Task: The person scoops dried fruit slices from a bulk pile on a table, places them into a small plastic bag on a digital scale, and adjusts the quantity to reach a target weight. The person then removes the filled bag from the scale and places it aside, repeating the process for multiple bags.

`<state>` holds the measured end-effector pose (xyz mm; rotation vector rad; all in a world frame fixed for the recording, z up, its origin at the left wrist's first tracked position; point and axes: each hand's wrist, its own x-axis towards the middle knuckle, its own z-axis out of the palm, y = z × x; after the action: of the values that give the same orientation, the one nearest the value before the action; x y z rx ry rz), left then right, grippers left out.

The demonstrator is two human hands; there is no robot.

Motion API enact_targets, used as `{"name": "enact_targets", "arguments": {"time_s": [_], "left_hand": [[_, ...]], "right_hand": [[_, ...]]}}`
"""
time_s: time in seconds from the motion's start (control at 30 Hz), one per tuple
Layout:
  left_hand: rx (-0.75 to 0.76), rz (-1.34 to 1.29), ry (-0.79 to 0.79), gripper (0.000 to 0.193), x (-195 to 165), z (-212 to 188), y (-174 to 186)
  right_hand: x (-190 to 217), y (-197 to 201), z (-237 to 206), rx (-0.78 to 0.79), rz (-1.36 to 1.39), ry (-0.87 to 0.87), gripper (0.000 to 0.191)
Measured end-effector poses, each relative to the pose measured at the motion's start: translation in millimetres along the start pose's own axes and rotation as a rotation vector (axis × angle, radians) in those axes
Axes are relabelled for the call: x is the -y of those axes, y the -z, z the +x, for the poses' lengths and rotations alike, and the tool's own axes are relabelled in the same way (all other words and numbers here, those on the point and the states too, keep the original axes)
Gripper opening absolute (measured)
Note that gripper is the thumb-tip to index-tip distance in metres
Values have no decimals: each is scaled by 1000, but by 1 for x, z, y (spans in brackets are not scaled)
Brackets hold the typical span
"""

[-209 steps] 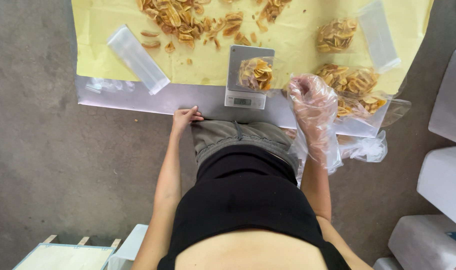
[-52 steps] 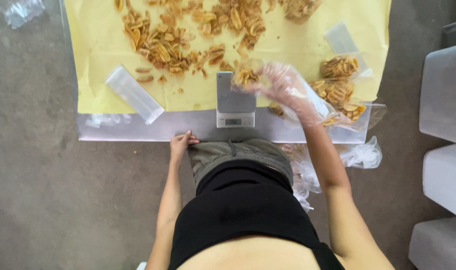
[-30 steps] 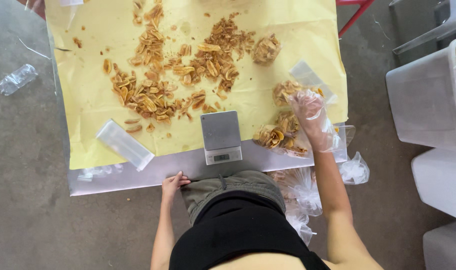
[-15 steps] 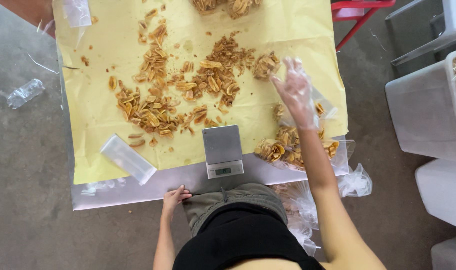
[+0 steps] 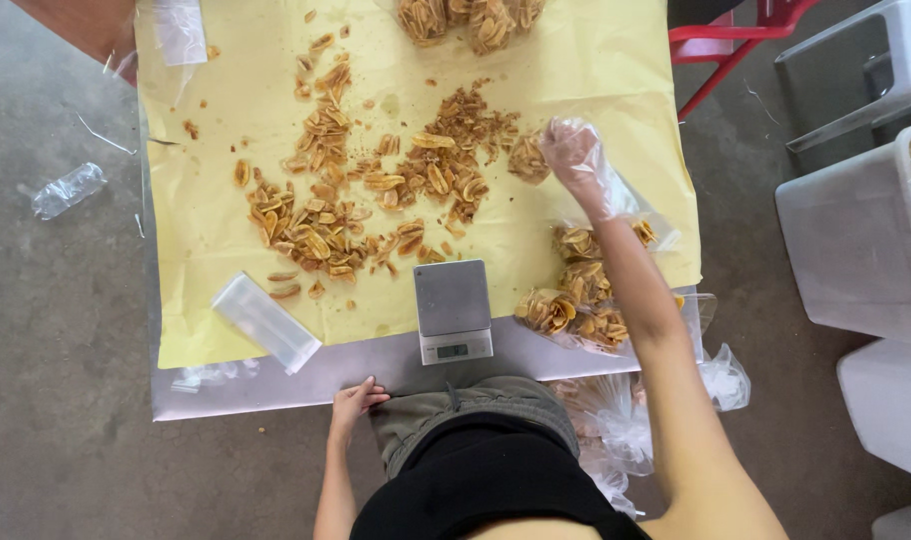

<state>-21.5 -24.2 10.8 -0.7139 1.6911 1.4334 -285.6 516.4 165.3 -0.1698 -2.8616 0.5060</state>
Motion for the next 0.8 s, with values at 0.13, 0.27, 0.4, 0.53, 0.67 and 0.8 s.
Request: {"name": "enact_targets", "arguments": {"time_s": [0.13, 0.27, 0.4, 0.53, 0.67, 0.8], "left_hand": [[18, 71, -13, 45, -5, -1, 3], [28, 103, -49, 45, -8, -1, 2], [7, 88, -71, 46, -2, 1, 0], [-32, 62, -91, 43, 5, 0, -3], [-70, 10, -124, 42, 5, -7, -7], [-97, 32, -134, 42, 1, -14, -10]], "right_hand": [[21, 41, -29, 72, -265, 83, 25], [67, 104, -83, -60, -122, 365, 11], [117, 145, -125, -47, 120, 433, 10], [152, 150, -160, 228, -22, 493, 20], [171, 126, -191, 238, 66, 423, 31], [165, 117, -209, 211, 40, 303, 29]]}}
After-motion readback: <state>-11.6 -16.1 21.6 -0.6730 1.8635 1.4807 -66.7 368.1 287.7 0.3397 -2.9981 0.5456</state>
